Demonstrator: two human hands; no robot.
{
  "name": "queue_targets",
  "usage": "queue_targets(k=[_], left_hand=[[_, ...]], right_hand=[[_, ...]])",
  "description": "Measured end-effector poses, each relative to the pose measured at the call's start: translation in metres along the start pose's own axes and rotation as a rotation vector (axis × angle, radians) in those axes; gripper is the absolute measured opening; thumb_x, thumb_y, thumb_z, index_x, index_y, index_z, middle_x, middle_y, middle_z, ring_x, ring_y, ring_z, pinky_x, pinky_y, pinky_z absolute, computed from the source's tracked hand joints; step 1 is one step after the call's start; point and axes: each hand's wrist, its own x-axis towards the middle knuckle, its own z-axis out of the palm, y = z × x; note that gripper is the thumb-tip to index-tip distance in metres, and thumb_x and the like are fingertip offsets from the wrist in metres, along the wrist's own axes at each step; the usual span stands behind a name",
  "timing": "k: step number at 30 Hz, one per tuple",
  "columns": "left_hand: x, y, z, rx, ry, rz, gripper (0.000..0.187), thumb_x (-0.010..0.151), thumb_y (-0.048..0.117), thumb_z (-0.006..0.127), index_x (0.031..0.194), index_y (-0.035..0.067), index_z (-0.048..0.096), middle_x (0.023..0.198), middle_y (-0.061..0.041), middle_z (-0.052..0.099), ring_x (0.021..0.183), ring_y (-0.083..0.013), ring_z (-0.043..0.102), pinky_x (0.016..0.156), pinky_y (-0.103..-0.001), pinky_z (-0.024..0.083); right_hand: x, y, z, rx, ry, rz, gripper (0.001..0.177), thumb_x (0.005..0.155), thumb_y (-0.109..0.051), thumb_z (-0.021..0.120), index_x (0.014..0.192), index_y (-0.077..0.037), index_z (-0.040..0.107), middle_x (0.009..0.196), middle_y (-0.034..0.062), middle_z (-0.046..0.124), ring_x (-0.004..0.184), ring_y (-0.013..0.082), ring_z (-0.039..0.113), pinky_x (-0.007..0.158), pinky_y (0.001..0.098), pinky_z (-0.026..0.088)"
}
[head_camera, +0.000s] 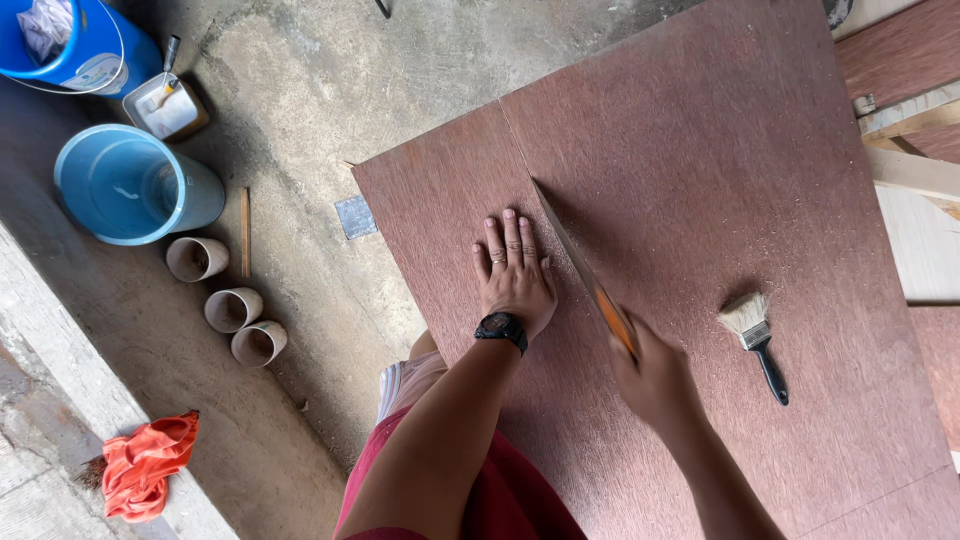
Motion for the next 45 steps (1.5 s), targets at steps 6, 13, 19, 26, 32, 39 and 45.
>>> queue_targets(k=[6, 13, 19, 26, 32, 39, 45], left_hand=[[0.000, 0.001, -0.004, -0.001, -0.033, -0.009, 0.076, 0.115, 0.036, 0.028, 0.178, 0.005, -0.002, 0.187, -0.018, -0.014, 0.170, -0.0467, -0.015, 0.134, -0.068, -0.001], [0.007, -0.001, 0.005, 0.017, -0.006, -0.012, 0.077, 0.115, 0.038, 0.030, 0.178, 0.006, 0.000, 0.187, -0.018, -0.012, 0.170, -0.0465, -0.015, 0.134, -0.068, 0.000], [0.000, -0.002, 0.007, 0.008, 0.025, 0.005, 0.076, 0.116, 0.038, 0.030, 0.178, 0.006, 0.001, 0.187, -0.018, -0.011, 0.170, -0.0467, -0.013, 0.134, -0.068, 0.001], [0.004, -0.005, 0.030, 0.047, 0.266, -0.002, 0.076, 0.112, 0.041, 0.035, 0.177, 0.008, 0.016, 0.187, -0.011, 0.005, 0.171, -0.0406, 0.002, 0.135, -0.063, 0.009], [0.003, -0.005, 0.017, 0.028, 0.170, 0.004, 0.076, 0.113, 0.038, 0.035, 0.177, 0.006, 0.011, 0.187, -0.015, -0.001, 0.171, -0.0440, -0.003, 0.134, -0.067, 0.007], [0.001, -0.004, 0.009, 0.007, 0.018, 0.004, 0.076, 0.115, 0.038, 0.029, 0.178, 0.005, 0.000, 0.187, -0.018, -0.012, 0.170, -0.0470, -0.015, 0.134, -0.069, 0.001], [0.000, -0.002, 0.005, -0.001, 0.029, 0.006, 0.077, 0.115, 0.036, 0.033, 0.178, 0.005, 0.002, 0.187, -0.019, -0.009, 0.170, -0.0467, -0.012, 0.134, -0.069, 0.002]], right_hand=[[-0.064, 0.033, -0.018, -0.039, 0.024, 0.175, 0.053, 0.098, -0.028, 0.069, 0.151, -0.026, 0.071, 0.129, 0.0102, 0.083, 0.124, 0.0347, 0.076, 0.099, 0.0534, 0.065], [0.124, -0.007, 0.074, 0.021, 0.128, -0.143, 0.046, 0.105, -0.014, 0.067, 0.147, 0.006, 0.068, 0.122, 0.0331, 0.077, 0.117, 0.0486, 0.074, 0.091, 0.0557, 0.065], [0.074, -0.023, 0.035, -0.011, 0.083, -0.170, 0.047, 0.105, -0.012, 0.066, 0.146, 0.010, 0.067, 0.121, 0.0352, 0.076, 0.114, 0.0497, 0.075, 0.086, 0.0530, 0.065], [-0.070, 0.036, -0.029, -0.055, -0.088, 0.247, 0.057, 0.100, -0.031, 0.062, 0.157, -0.024, 0.064, 0.072, 0.0055, 0.077, 0.051, 0.0167, 0.065, 0.061, 0.0335, 0.059], [0.063, 0.046, 0.062, -0.041, 0.022, -0.092, 0.052, 0.105, -0.020, 0.064, 0.155, -0.005, 0.061, 0.082, 0.0149, 0.071, 0.070, 0.0278, 0.066, 0.053, 0.0405, 0.056], [0.116, 0.000, 0.069, 0.053, 0.156, -0.197, 0.047, 0.103, -0.014, 0.069, 0.148, -0.003, 0.070, 0.112, 0.0287, 0.080, 0.107, 0.0487, 0.076, 0.081, 0.0580, 0.065], [-0.064, 0.031, -0.017, -0.003, -0.014, 0.152, 0.053, 0.102, -0.034, 0.067, 0.152, -0.018, 0.070, 0.123, 0.0196, 0.083, 0.117, 0.0440, 0.077, 0.092, 0.0592, 0.066]])
